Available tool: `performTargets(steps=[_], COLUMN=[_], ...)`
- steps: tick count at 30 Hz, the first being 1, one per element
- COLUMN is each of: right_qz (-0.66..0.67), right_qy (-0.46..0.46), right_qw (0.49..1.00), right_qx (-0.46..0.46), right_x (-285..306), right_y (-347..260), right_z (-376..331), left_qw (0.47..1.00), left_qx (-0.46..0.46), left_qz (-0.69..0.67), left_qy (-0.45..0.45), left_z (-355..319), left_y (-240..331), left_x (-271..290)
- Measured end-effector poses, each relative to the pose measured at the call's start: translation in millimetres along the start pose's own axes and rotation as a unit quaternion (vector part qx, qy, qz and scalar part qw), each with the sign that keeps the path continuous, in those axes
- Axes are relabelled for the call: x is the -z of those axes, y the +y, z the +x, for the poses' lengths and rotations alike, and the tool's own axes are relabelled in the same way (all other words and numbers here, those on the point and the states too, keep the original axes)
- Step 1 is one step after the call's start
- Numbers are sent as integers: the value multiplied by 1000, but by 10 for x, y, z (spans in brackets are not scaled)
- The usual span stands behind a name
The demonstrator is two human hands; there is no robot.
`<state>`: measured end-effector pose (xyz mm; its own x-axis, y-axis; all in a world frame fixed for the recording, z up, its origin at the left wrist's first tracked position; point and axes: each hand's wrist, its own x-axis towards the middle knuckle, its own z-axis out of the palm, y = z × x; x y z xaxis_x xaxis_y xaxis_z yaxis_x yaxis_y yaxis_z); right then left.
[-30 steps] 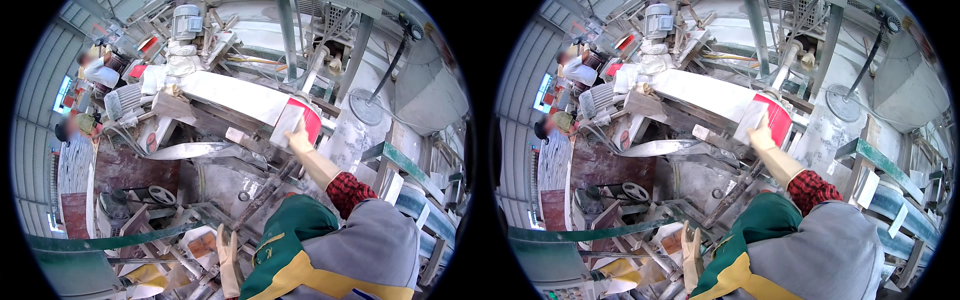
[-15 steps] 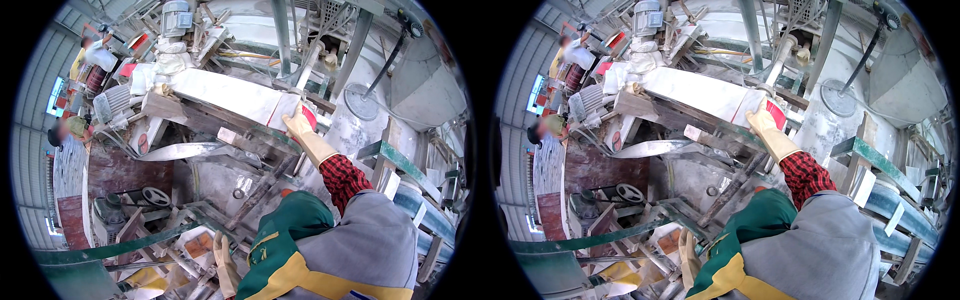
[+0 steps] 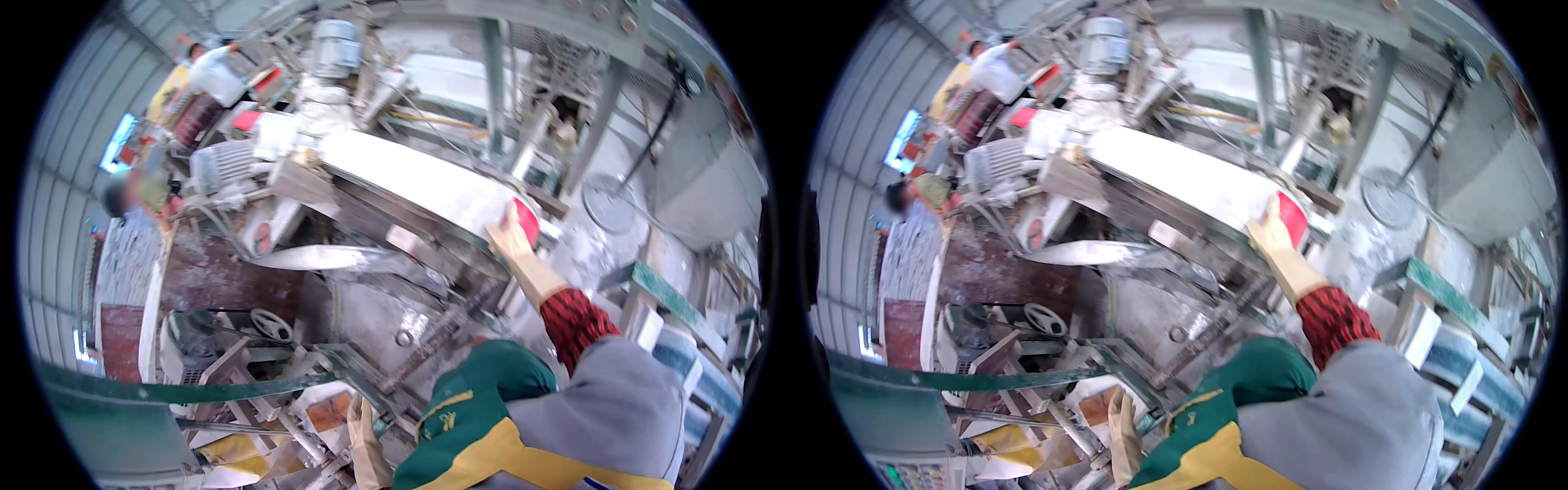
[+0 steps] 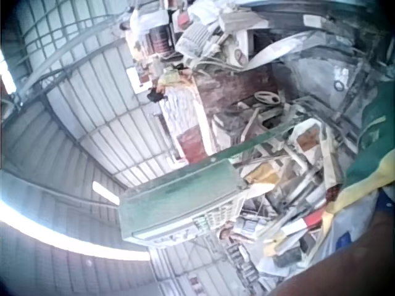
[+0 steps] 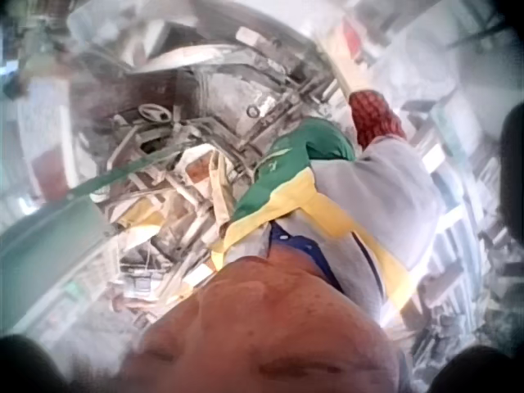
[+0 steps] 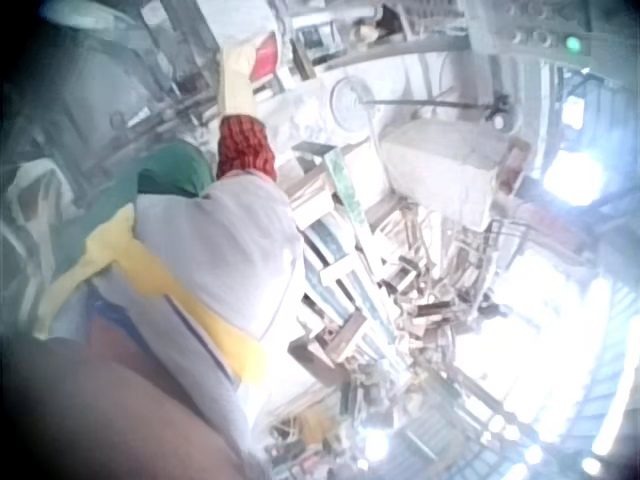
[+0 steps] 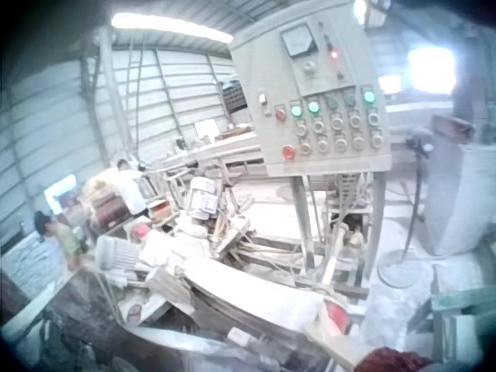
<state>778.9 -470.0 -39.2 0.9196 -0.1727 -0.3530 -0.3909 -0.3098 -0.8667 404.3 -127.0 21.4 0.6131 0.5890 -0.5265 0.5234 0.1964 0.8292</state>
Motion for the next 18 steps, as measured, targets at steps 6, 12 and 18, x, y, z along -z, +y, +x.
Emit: performTargets(steps=[6, 12, 18], right_qz=[1, -170, -340], right_qy=[-193, -432, -456], right_qw=[959, 877, 814], right_qx=[206, 125, 120], right_x=[-605, -1415, -1660], right_y=[84, 522, 902], right_z=[-977, -1229, -1180], left_qw=[972, 895, 618], left_qx=[-140, -182, 57], left_qz=[-77, 77, 454], left_qy=[171, 401, 639], left_z=[-112, -353, -1671], left_y=[-512, -1337, -1872], left_x=[1045, 2331, 2706])
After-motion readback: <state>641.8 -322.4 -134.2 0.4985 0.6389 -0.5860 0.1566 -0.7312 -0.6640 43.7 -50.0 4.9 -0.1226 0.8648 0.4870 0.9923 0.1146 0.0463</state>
